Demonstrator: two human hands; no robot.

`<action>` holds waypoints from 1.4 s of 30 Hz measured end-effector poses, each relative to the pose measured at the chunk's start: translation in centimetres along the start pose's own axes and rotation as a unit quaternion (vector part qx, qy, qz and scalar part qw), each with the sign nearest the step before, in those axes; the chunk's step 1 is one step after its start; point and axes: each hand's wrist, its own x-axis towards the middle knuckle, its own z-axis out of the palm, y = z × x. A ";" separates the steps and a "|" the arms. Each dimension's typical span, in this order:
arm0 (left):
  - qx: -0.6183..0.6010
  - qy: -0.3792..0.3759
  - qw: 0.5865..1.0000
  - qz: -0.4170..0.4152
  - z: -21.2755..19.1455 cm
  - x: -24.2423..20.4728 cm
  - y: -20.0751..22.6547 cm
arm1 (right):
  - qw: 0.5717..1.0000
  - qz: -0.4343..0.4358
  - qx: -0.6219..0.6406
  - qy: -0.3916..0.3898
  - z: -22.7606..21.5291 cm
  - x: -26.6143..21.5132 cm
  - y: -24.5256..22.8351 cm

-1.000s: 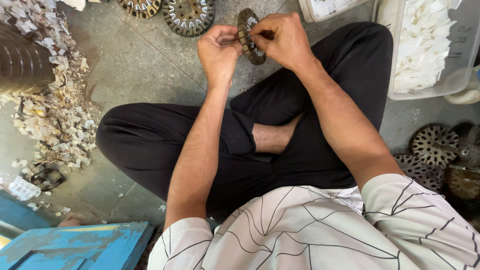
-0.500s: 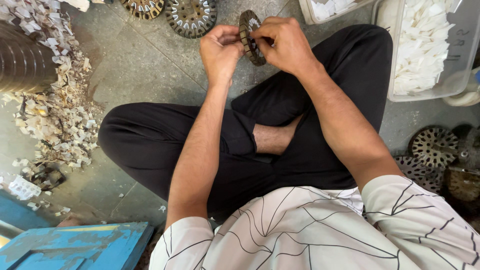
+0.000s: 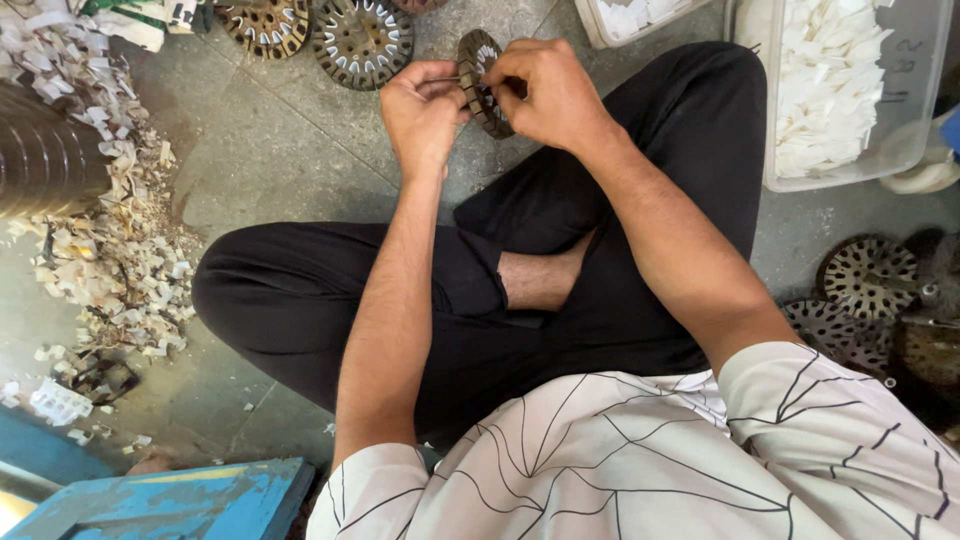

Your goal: The person sits on the floor and inserts small white plastic pieces into the slots of a circular metal motor component. They repeatedly pick pieces from a nearby container and place them into the component's slots. The person then moves the container and gathers several finished components into a pile.

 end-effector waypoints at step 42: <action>0.102 -0.034 0.985 0.138 2.4 -0.8 -0.8 | 0.973 0.191 0.114 -0.059 -1.6 -0.8 2.3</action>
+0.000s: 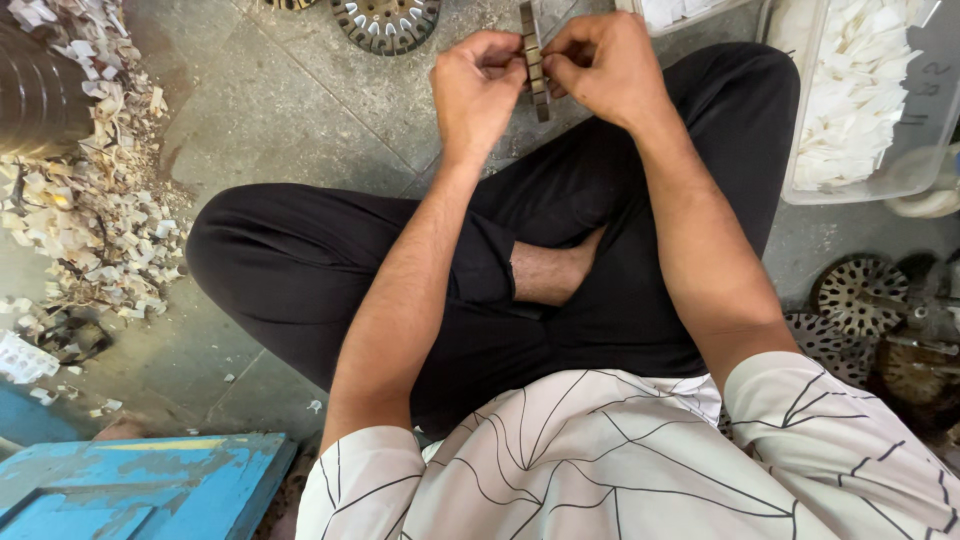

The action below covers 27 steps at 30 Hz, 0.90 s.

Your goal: The person sits on the floor and inserts small white plastic pieces into the slots of a circular metal motor component. They repeatedly pick pieces from a nearby container and place them into the component's slots. The person then moves the container and gathers several finished components into a pile.

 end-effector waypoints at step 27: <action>0.036 -0.149 0.987 0.039 0.2 -1.2 3.2 | 0.983 0.040 0.011 0.179 -0.5 0.6 3.3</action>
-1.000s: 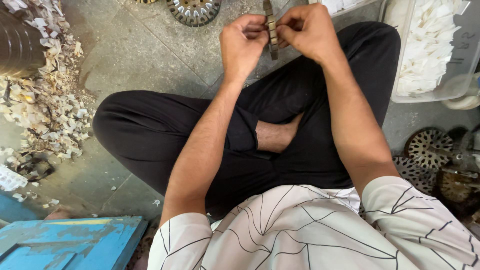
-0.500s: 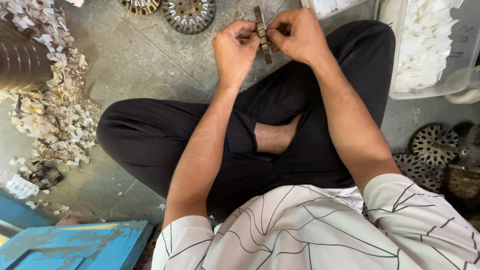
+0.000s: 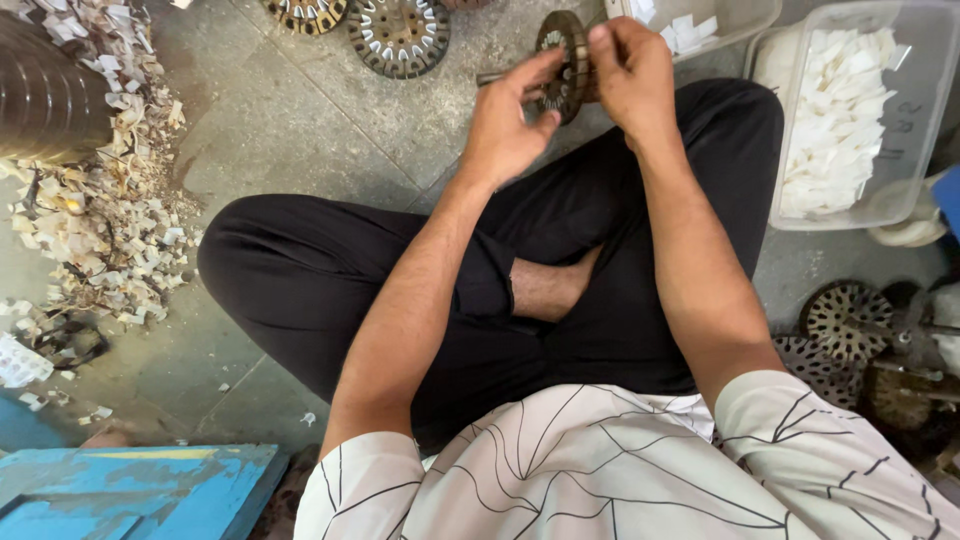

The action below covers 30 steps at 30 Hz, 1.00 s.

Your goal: The person sits on the floor and inserts small white plastic pieces into the slots of a circular metal motor component. They repeatedly pick pieces from a nearby container and place them into the component's slots. The person then moves the container and gathers several finished components into a pile.

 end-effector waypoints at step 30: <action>0.088 0.236 0.967 -0.033 -0.8 0.4 -1.4 | 0.716 0.327 0.558 0.264 2.3 4.3 9.8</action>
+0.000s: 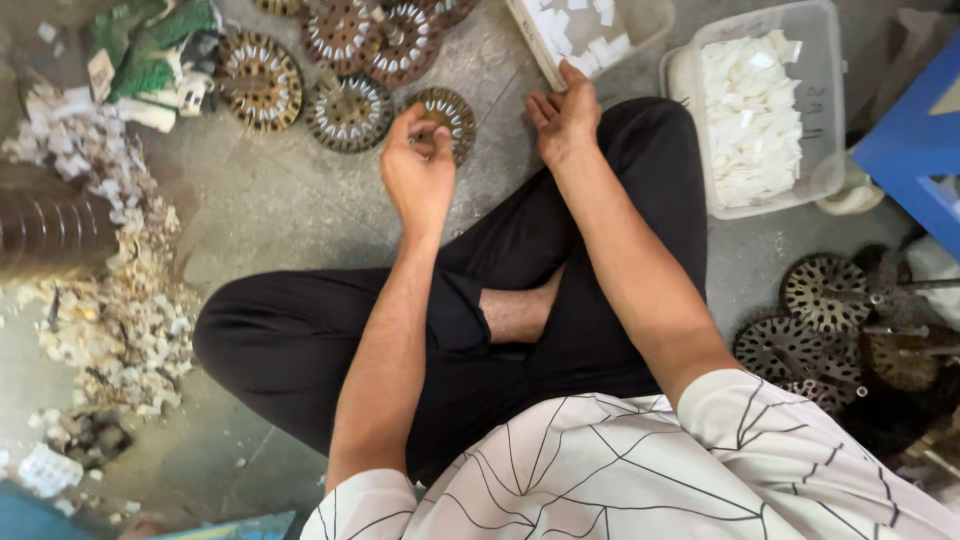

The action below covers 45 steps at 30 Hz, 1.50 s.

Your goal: The person sits on the floor and inserts small white plastic pieces into the slots of a circular metal motor component. They repeatedly pick pieces from a nearby container and place them into the component's slots. The person then moves the container and gathers several finished components into a pile.

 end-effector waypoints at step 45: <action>-0.040 -0.177 0.983 0.023 -0.8 -0.5 1.1 | 0.973 -0.204 -0.007 -0.110 -3.6 -9.9 -22.3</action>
